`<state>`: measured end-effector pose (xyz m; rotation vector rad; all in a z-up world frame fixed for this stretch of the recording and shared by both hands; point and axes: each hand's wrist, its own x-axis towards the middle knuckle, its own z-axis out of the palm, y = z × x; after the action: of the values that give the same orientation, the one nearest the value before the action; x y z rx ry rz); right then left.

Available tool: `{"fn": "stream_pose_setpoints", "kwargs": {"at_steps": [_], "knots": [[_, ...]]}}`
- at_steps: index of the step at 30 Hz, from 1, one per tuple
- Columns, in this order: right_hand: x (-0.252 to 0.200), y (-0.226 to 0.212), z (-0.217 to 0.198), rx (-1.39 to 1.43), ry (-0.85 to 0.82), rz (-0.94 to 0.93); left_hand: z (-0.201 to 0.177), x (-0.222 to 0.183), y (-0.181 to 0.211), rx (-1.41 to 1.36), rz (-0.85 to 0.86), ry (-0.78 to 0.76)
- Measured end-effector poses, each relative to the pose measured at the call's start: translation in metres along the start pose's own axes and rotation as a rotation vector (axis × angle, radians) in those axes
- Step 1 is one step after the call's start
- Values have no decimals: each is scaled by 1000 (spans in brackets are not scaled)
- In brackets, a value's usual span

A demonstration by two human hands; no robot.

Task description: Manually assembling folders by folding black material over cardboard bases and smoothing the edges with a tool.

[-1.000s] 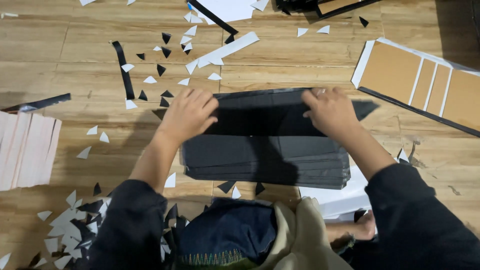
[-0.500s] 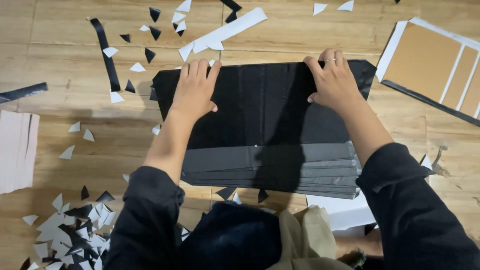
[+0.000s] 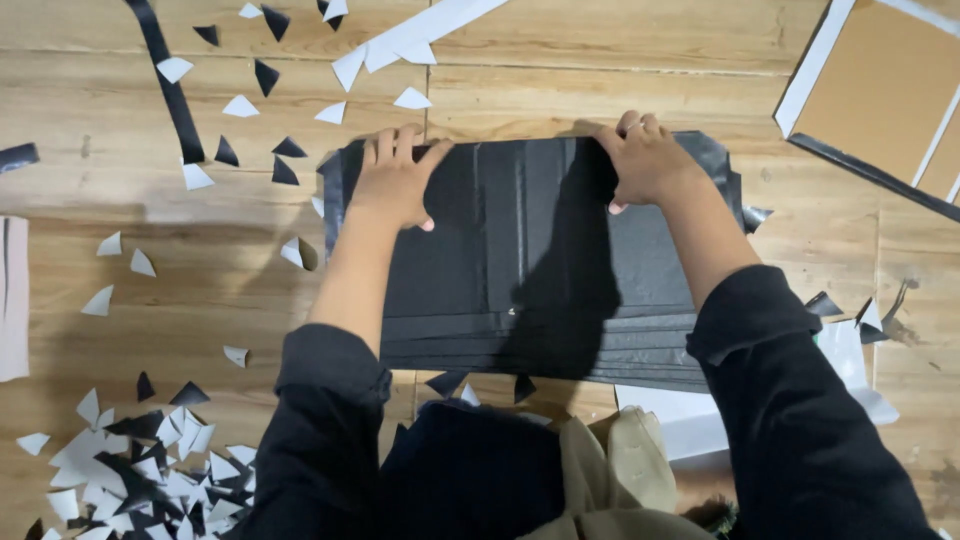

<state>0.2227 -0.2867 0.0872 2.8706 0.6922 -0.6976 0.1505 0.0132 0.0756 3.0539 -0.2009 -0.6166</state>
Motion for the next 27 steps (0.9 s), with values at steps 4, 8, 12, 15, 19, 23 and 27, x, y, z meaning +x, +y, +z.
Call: {"fn": "stream_pose_setpoints", "kwargs": {"at_steps": [4,8,12,15,19,23,27], "knots": [[-9,-11,-6,132,-88,32,-10,-39,62,37,80,118],[-17,-21,39,23,146,-69,19,-68,125,-230,195,113],[-54,-79,83,334,675,-138,46,-66,134,-91,150,152],[-73,-105,112,367,835,-29,52,-65,136,-78,136,179],[-84,-88,126,221,778,29,60,-66,124,-74,181,249],[-97,-40,134,299,706,338,73,-84,93,-110,183,349],[-104,-15,147,351,670,335,81,-105,82,-120,-28,400]]}}
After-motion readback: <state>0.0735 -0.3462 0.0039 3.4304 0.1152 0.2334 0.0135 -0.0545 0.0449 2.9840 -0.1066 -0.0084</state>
